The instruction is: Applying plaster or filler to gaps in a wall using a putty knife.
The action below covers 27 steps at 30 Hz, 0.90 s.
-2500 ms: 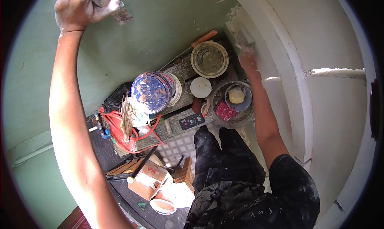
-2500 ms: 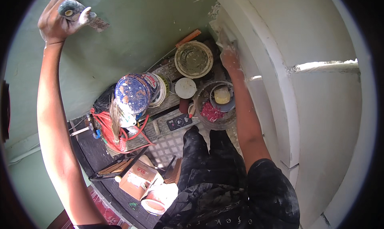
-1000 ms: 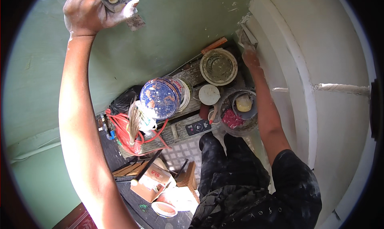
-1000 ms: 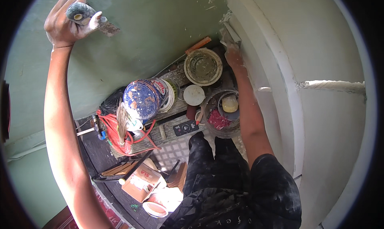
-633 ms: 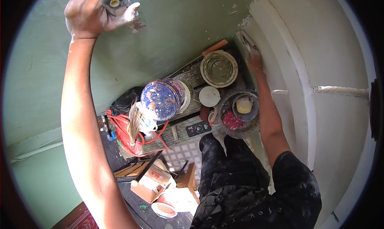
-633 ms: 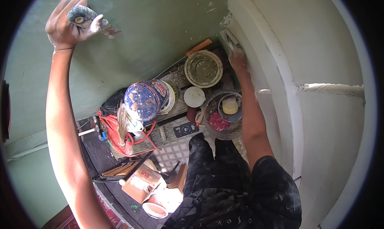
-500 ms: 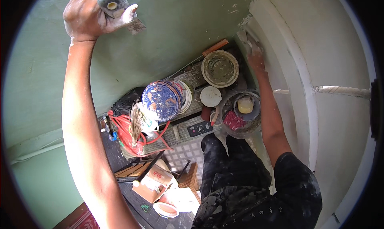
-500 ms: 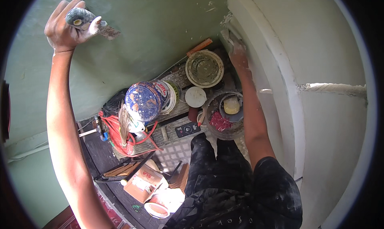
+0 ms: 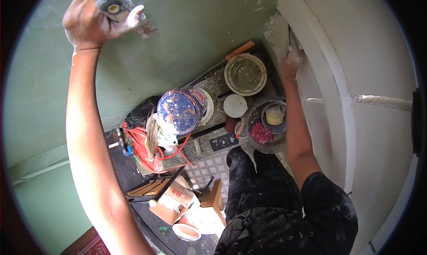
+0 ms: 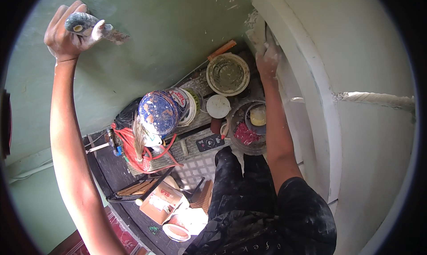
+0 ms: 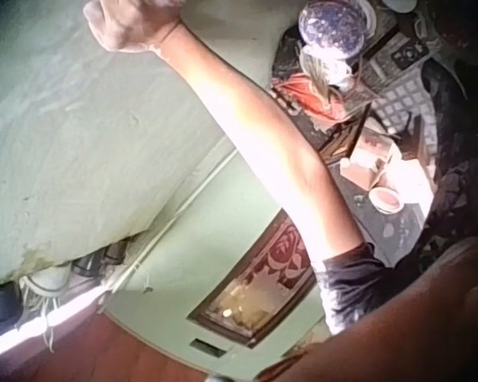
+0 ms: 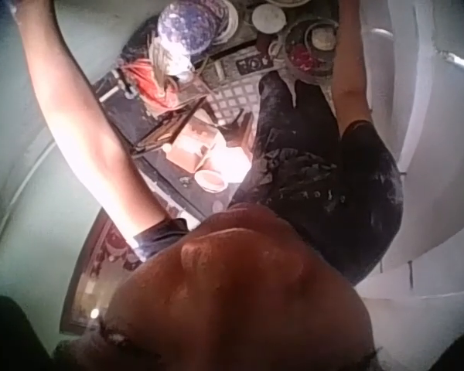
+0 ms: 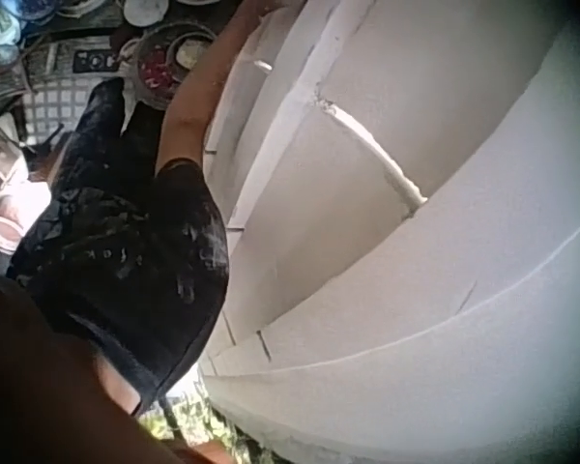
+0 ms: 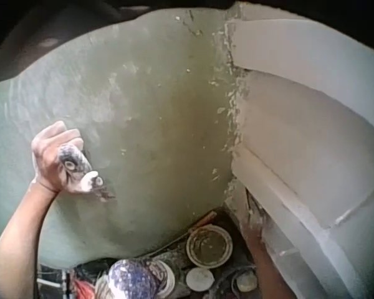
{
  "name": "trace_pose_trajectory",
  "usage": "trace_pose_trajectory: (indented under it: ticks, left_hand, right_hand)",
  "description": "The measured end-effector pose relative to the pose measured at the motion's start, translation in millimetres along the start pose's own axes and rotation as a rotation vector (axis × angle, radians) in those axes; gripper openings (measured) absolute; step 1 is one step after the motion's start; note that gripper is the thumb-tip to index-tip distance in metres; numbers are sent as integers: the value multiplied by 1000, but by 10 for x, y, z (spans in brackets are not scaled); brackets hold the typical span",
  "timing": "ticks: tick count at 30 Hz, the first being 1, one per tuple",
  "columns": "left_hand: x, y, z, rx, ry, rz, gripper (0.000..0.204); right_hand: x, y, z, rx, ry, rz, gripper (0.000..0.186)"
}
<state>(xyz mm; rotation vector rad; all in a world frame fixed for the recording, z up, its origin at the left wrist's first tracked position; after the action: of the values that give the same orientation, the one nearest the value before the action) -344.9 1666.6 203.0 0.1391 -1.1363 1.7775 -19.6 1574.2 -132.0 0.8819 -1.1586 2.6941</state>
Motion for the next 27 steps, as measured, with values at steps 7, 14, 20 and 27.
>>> trace_pose_trajectory:
  ticks: [7,14,20,27]
  left_hand:
    - [-69,-131,-39,-33,4,-8,44]
    - [31,-70,74,46,-54,-4,43]
    - [-5,-29,-36,64,-82,8,40]
    - [-14,-57,62,-4,-9,-12,38]
  right_hand:
    - [-744,254,-434,150,83,-234,33]
    - [-127,101,-172,36,388,-74,32]
    - [-382,175,-392,103,67,-314,29]
    - [-185,217,-145,-125,-274,-504,31]
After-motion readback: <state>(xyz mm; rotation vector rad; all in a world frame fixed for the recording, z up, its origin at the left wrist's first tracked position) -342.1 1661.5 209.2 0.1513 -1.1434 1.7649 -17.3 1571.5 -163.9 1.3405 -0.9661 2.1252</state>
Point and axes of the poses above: each hand's wrist, its own y-axis away from the middle knuckle, its own z-axis out of the back of the hand, x = y × z, the point moved 6 cm from there along -y, towards the middle knuckle, and after that the axes turned 6 degrees about z, right-handed, at the moved point
